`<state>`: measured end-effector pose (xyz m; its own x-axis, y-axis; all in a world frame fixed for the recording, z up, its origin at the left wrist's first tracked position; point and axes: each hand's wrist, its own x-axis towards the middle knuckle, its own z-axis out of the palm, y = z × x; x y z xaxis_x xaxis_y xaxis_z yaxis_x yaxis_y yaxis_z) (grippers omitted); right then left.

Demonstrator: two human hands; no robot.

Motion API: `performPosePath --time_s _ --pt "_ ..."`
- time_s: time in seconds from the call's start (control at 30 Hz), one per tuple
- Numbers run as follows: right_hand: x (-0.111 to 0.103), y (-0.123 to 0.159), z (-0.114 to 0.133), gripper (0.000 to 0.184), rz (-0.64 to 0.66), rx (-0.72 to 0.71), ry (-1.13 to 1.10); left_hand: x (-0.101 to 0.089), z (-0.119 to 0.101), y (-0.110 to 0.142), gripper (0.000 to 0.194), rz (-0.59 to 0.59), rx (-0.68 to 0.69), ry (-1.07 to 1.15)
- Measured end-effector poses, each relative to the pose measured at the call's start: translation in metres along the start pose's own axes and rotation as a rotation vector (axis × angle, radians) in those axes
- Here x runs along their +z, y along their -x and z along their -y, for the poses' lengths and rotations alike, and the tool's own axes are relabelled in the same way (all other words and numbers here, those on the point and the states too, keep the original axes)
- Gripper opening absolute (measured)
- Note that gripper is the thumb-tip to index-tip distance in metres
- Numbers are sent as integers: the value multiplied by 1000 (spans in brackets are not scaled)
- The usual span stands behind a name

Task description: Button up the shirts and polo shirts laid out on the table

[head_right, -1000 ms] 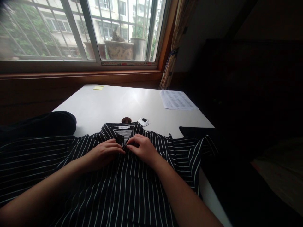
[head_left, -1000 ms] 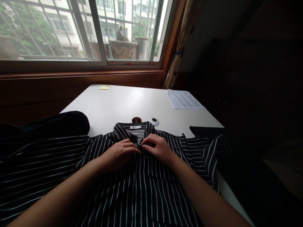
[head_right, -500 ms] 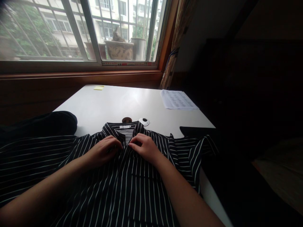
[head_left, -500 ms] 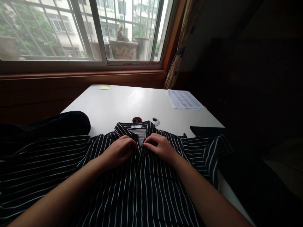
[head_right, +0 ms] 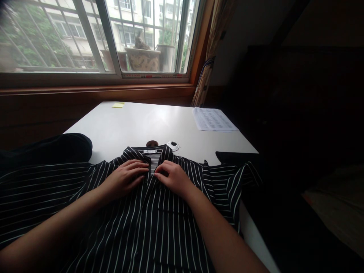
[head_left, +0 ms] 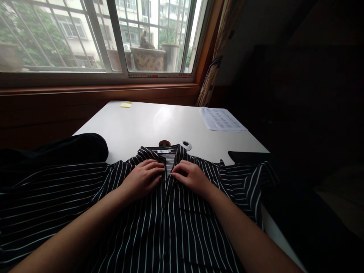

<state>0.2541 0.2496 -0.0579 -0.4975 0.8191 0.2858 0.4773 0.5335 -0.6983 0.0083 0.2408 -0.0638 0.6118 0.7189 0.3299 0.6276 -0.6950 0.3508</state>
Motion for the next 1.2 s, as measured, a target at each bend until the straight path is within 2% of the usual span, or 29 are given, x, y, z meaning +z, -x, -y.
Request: performPosePath --time_s 0.17,0.33,0.5,0.63,0.97,1.2 --pt "1 2 0 6 39 -9 33 1 0 0 38 0 -5 -40" --pt "-2 2 -2 15 146 -30 -12 2 1 0 38 -14 3 -49" --pt "-10 0 -3 13 260 -24 -103 3 1 0 37 -44 -7 -46" --pt "-13 0 -3 4 311 -26 -124 4 2 1 35 -52 -16 -48" --pt "-5 -1 -8 3 237 -24 -19 2 4 1 36 -46 -34 -63" --pt "-2 -1 -11 4 132 -24 19 1 10 1 37 -58 -58 -69"
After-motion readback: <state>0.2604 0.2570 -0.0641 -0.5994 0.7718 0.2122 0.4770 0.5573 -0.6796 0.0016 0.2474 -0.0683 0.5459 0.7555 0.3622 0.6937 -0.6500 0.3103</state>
